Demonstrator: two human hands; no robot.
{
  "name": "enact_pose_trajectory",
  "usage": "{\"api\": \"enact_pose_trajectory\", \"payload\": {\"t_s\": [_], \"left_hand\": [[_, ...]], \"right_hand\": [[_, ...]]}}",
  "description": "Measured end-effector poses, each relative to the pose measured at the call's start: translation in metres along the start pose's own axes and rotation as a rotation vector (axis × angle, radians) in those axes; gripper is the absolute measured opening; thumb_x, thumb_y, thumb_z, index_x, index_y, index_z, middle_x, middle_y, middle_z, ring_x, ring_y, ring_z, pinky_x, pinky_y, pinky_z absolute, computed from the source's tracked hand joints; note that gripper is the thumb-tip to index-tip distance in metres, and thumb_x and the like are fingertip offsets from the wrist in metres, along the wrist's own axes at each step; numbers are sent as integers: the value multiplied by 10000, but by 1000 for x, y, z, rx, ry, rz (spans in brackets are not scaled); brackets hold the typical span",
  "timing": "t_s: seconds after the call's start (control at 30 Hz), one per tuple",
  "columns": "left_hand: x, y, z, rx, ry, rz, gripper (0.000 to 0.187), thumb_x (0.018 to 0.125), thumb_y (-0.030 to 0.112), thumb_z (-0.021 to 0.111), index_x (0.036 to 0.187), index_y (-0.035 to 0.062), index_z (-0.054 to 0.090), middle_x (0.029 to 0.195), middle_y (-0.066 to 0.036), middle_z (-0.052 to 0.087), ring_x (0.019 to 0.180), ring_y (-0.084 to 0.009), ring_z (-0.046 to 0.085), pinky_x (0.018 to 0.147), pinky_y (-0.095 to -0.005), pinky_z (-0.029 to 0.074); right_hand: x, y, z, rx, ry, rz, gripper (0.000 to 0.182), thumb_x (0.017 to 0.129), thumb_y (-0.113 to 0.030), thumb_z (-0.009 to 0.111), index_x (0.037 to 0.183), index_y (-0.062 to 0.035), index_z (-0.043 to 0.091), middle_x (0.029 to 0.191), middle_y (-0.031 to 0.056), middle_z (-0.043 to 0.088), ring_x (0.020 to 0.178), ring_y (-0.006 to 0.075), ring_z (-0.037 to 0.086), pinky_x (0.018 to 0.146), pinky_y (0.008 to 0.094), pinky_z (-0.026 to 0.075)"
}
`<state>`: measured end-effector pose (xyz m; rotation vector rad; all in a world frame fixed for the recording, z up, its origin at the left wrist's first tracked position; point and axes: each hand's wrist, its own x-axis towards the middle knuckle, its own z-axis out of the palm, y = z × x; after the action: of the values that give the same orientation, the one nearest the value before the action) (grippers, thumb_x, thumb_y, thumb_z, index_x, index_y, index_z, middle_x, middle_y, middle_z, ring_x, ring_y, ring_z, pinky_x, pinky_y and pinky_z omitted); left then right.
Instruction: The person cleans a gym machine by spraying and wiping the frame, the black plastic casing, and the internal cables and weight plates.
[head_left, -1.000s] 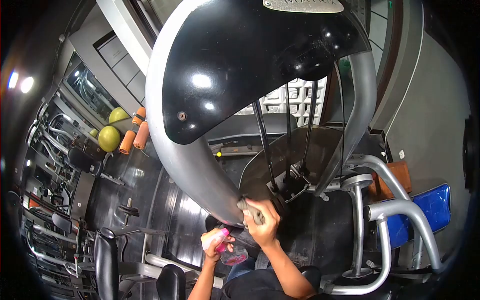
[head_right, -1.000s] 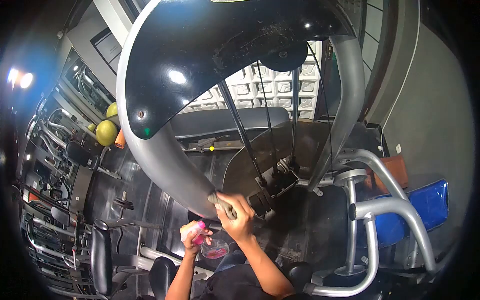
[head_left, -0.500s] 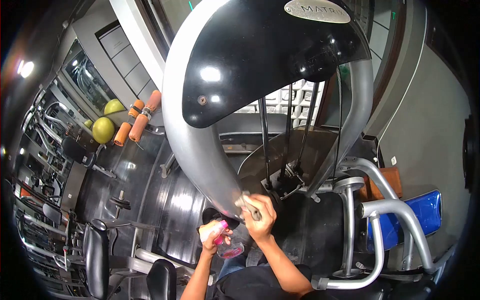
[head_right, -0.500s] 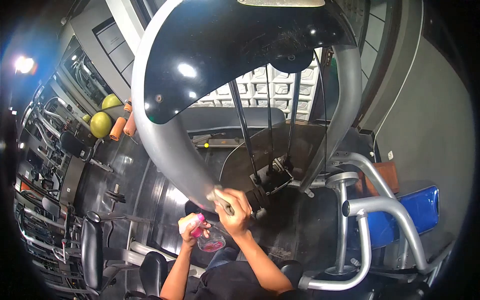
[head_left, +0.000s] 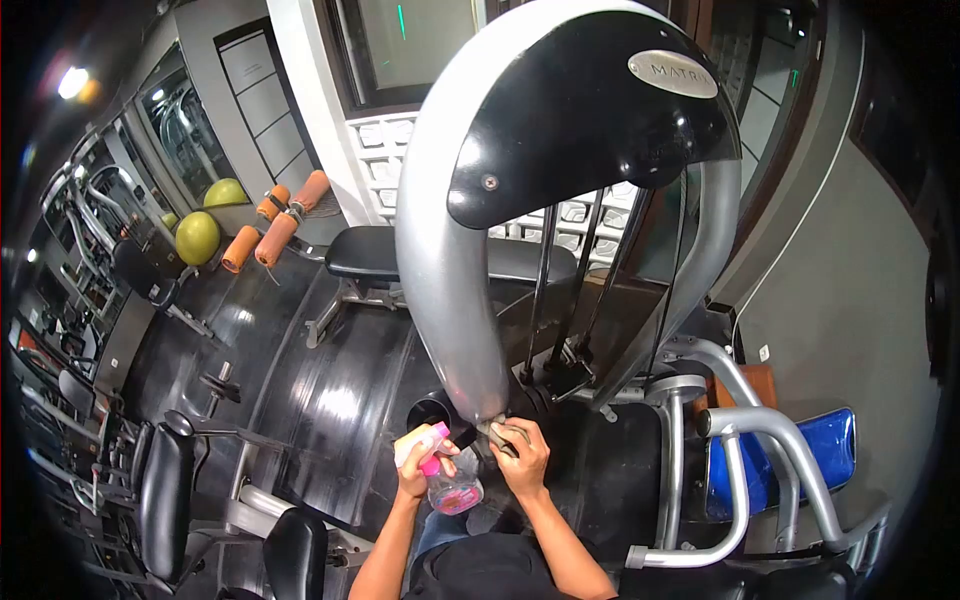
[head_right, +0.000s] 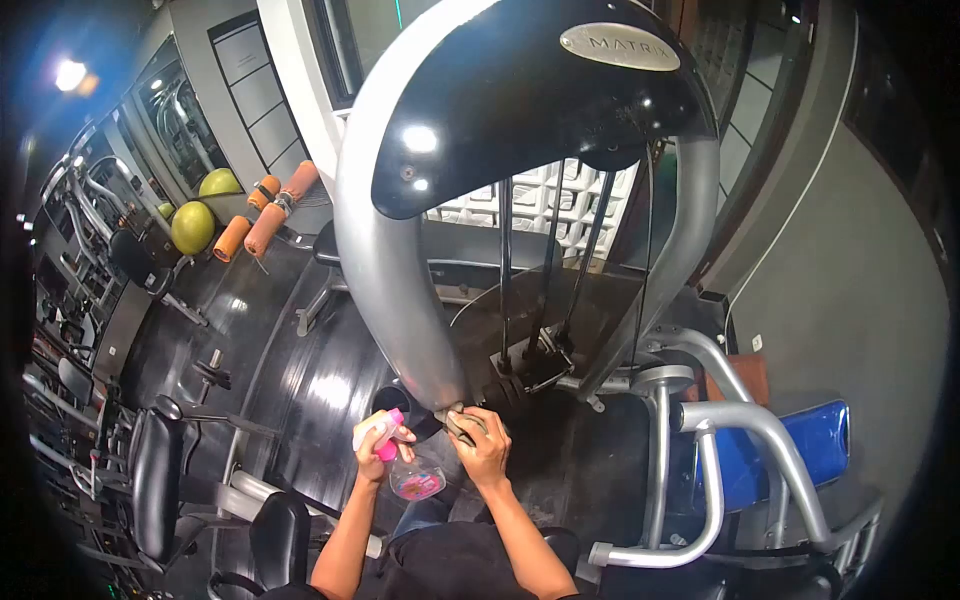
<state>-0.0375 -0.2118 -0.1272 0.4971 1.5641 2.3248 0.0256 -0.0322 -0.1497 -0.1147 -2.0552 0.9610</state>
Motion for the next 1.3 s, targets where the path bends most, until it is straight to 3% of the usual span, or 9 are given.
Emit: {"api": "enact_pose_trajectory", "payload": {"t_s": [0.17,0.23,0.4,0.6,0.7,0.83,1.1,1.17,1.3], "left_hand": [[-7,17,-6,-25,2,-15,413,901,331,501,904,-77,569,774,-261,660,466,-275,619,501,-370,552],[-9,26,-8,-72,-28,4,375,916,273,480,956,-86,582,814,-226,676,499,-242,630,523,-317,542],[-3,43,-13,-107,-50,45,379,911,277,507,936,-93,586,805,-231,673,494,-242,627,502,-312,536],[10,45,-28,-91,-90,1,393,897,315,504,911,-74,558,774,-248,655,465,-268,617,499,-362,554],[18,51,-32,-106,-107,-39,390,896,310,504,908,-75,561,777,-240,655,466,-265,615,495,-356,551],[31,61,-42,-117,-174,-48,380,890,301,508,901,-74,565,780,-236,654,468,-263,615,494,-351,549],[52,77,-68,-160,-285,-156,358,889,279,531,888,-76,586,794,-222,666,501,-227,627,524,-322,543],[57,79,-72,-195,-319,-169,345,901,256,535,894,-84,598,814,-211,675,523,-207,629,546,-299,534],[64,89,-74,-161,-374,-200,346,895,259,550,881,-82,607,814,-200,682,540,-189,629,557,-282,519]], "right_hand": [[32,-28,-3,-18,23,-87,476,562,-39,846,1011,-140,728,925,48,623,813,252,616,682,373,524],[55,-48,-1,8,111,-180,476,560,-26,842,1010,-135,728,910,43,627,805,251,617,674,370,521],[114,-92,-11,5,179,-105,444,554,-31,847,970,-134,731,880,44,623,785,249,619,670,361,514],[68,-70,-8,-163,75,-176,436,572,-84,847,982,-201,758,853,5,607,748,205,600,613,337,508],[31,-54,5,-267,-47,-112,406,613,-104,834,994,-229,768,826,-10,589,754,189,598,593,326,511],[18,-57,14,-313,-12,-24,427,606,-82,803,1003,-233,768,820,-13,588,757,185,598,598,321,520],[82,-99,18,-455,196,-231,509,536,-36,746,1014,-210,773,839,-5,616,736,200,596,599,319,513],[96,-113,18,-464,237,-214,451,521,-30,841,944,-169,769,836,21,606,721,219,588,610,336,498],[88,-120,27,-486,304,-136,477,507,-4,832,947,-175,766,845,28,600,729,226,588,613,339,497]]}}
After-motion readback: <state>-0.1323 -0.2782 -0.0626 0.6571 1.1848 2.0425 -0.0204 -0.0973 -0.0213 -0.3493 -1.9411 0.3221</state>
